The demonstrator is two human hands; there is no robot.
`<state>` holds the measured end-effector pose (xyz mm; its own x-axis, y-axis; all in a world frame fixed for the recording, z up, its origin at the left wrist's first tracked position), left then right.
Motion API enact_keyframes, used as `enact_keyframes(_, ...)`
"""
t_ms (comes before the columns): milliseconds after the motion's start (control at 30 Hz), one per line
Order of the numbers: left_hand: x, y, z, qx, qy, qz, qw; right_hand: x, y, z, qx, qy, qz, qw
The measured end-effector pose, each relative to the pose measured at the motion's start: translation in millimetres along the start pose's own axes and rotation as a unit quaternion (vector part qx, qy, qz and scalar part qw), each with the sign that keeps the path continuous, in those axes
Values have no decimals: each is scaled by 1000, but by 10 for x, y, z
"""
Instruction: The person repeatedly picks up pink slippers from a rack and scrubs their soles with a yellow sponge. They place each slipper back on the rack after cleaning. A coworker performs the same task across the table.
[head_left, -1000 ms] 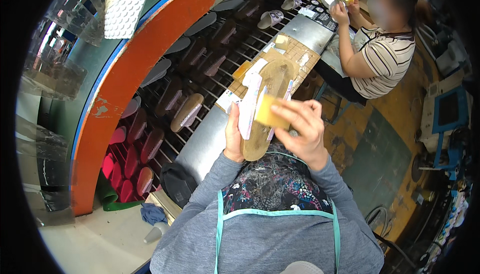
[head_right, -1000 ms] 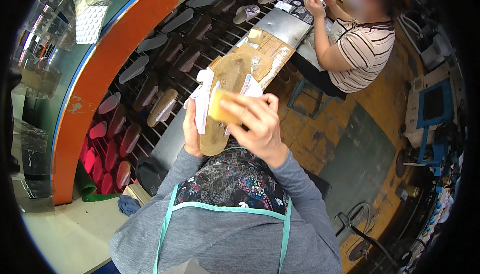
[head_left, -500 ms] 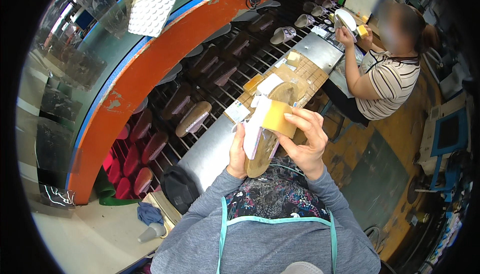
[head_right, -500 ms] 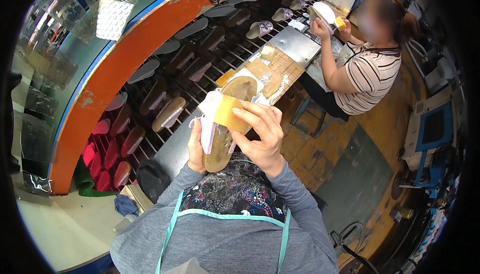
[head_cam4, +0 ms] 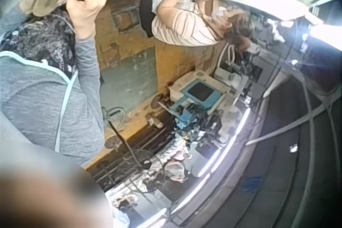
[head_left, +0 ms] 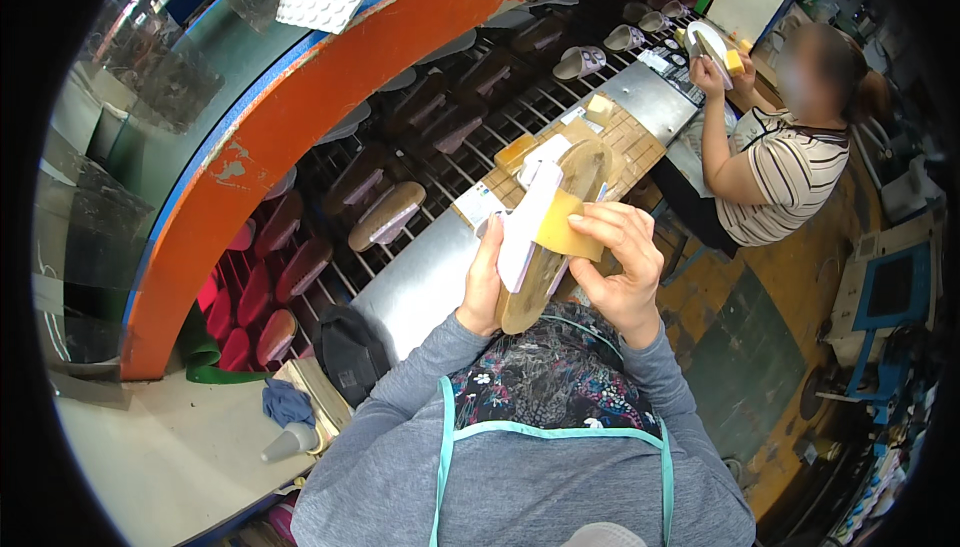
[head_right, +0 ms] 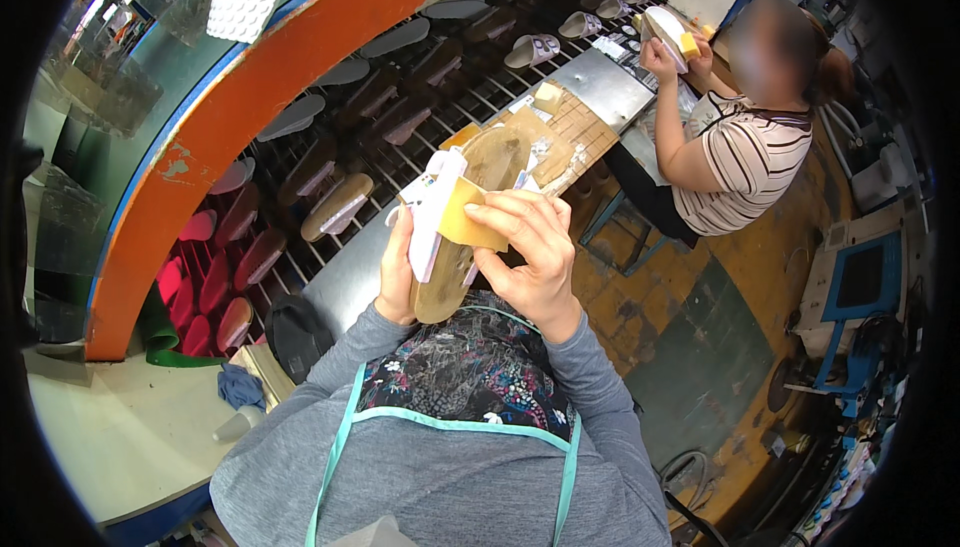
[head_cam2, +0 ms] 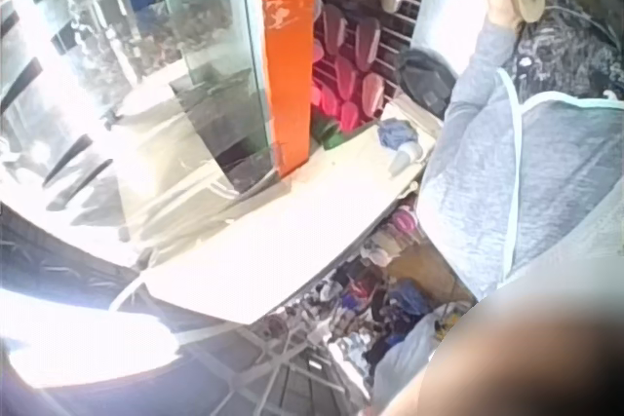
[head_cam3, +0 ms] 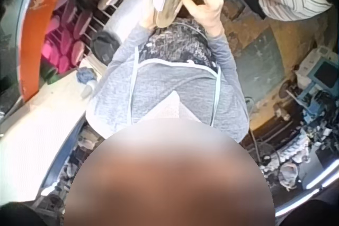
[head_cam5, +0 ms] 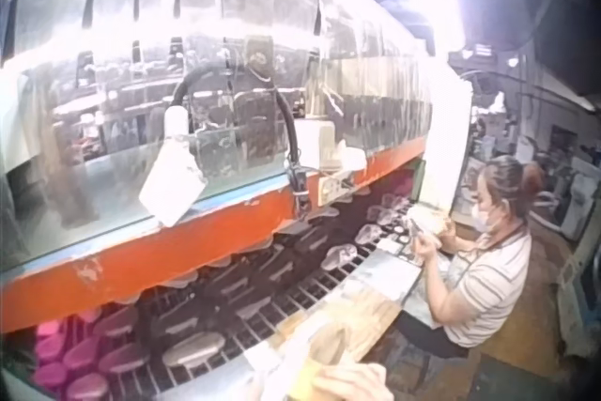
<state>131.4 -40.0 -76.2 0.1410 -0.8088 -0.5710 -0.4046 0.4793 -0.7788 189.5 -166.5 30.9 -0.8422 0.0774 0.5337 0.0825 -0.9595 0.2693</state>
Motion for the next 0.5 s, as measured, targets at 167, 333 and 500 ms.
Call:
enact_keyframes(167, -39, -50, 120, 39, -4, -2, 999, 35, -28, -75, 26, 0, 9, 1000)
enact_keyframes(333, -88, -152, 242, 14, -18, 12, 1000, 91, -19, -108, 30, 22, 3, 999)
enact_keyframes(500, -153, -339, 334, 37, -23, -1, 999, 106, -43, -148, 37, 16, 18, 999)
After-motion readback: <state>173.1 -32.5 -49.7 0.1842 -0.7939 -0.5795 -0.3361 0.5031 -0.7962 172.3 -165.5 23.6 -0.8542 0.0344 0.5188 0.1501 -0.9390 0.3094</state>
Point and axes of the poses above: each hand's wrist, its own z-axis towards the middle knuckle, its own y-axis out of the back of the hand, x = y × z, the point moved 7 cm from there along z, towards the middle knuckle, and after that the axes turned 12 degrees about -x, right-handed, at the moved point
